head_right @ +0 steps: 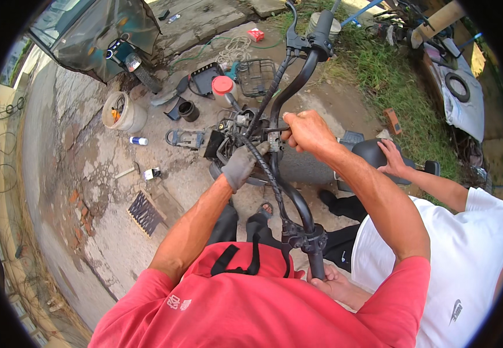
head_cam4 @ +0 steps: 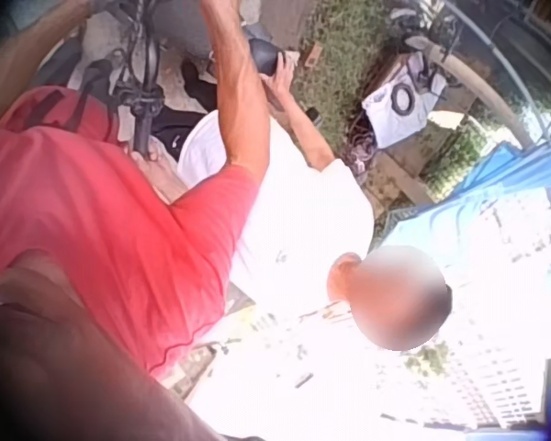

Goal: The person in a red shirt works on the handlebar area of an electric scooter, manipulating wires and components while another person in a white shirt holds the scooter steady. The person in red uses their hands to adjust and connect parts near the handlebars throughout the clip.

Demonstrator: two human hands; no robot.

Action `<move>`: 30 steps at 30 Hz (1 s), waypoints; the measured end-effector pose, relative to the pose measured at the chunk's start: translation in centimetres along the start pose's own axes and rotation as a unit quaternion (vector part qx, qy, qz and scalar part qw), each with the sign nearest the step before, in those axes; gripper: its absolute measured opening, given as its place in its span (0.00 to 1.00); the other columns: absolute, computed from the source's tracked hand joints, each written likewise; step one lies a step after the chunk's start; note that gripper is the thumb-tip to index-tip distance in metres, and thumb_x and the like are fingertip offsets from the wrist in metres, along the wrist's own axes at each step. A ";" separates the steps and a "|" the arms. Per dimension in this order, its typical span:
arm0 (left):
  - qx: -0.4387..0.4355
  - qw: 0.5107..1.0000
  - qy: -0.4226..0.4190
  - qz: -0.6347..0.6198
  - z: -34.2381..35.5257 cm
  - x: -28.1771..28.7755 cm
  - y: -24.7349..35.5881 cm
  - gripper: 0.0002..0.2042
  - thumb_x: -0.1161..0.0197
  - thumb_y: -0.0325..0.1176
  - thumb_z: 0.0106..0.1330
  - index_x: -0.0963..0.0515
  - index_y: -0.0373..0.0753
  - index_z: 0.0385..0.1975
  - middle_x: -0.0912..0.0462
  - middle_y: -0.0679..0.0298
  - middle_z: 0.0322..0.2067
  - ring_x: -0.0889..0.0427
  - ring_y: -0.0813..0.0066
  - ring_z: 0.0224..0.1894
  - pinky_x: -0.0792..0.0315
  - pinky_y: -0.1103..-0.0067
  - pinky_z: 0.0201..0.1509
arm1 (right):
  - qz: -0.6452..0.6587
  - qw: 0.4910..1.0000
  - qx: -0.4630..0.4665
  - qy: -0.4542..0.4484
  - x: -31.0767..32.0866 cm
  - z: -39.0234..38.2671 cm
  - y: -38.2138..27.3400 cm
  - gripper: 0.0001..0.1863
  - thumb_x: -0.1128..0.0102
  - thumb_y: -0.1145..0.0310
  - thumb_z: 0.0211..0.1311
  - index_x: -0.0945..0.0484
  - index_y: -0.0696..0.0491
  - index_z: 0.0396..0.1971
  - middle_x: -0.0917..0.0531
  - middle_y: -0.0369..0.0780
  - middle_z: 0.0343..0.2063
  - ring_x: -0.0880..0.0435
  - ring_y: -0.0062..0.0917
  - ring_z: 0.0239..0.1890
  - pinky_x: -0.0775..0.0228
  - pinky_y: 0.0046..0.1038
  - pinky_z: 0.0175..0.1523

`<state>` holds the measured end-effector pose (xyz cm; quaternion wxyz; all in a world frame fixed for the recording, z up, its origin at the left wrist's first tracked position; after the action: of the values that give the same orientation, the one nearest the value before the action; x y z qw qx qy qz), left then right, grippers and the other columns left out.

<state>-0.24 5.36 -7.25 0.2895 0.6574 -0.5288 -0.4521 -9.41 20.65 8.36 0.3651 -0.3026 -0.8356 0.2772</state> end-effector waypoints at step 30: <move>0.004 0.999 0.001 -0.031 -0.6 -0.7 0.5 0.19 0.34 0.51 0.74 0.18 0.39 0.42 0.16 0.67 0.29 0.17 0.76 0.30 0.22 0.75 0.34 | -0.227 0.966 0.109 0.055 0.9 -2.1 -1.2 0.29 0.44 0.47 0.71 0.17 0.60 0.22 0.20 0.45 0.15 0.20 0.36 0.22 0.29 0.42 0.36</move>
<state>0.05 5.86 -6.38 0.2731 0.6751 -0.5094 -0.4585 -8.62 21.00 10.85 0.4949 -0.0783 -0.8257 0.2590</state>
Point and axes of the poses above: each hand's wrist, its own z-axis towards the middle knuckle, its own x-axis out of the back of the hand, y = z × x, the point moved 7 cm from there along z, towards the middle knuckle
